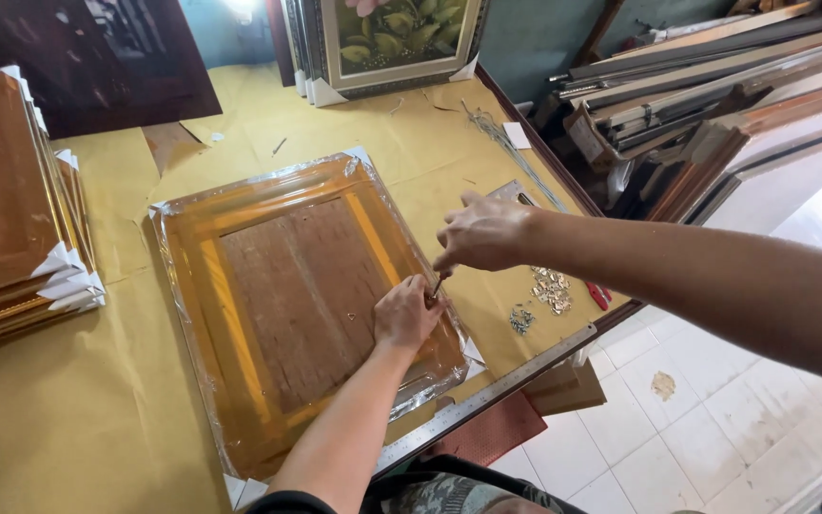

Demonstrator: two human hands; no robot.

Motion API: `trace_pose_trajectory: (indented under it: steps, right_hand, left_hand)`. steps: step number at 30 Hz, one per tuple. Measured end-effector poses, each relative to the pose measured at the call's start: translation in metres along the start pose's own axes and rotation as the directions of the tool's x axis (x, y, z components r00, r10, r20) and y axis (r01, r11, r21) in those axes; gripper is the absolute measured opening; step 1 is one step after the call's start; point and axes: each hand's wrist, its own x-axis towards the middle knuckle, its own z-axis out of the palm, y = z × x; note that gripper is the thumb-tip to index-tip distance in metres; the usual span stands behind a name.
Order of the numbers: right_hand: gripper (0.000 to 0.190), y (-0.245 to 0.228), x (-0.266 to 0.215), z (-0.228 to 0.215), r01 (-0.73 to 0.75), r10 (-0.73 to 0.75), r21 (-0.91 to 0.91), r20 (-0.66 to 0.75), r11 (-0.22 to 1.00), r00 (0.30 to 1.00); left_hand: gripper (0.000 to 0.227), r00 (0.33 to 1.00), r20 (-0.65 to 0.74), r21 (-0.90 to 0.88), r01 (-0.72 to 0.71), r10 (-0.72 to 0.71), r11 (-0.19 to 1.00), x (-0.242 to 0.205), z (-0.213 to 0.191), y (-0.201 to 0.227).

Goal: Installing metal hanging hardware onto the back of a wooden picture frame using a screwdriver to create pilot holes.

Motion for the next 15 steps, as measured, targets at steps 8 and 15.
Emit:
trace_pose_trajectory:
  steps: [8, 15]
  right_hand:
    - [0.015, 0.003, 0.007, 0.015, -0.011, 0.071, 0.496, -0.103, 0.868, 0.992]
    - [0.014, -0.003, 0.021, 0.03, -0.497, 0.449, 0.633, 0.253, 0.594, 0.857]
  left_hand:
    - [0.027, 0.999, 0.036, 0.0, 0.019, -0.019, 1.0, 0.004, 0.006, -0.001]
    - [0.027, 1.0, 0.015, -0.002, 0.002, -0.002, 1.0, 0.002, 0.002, -0.001]
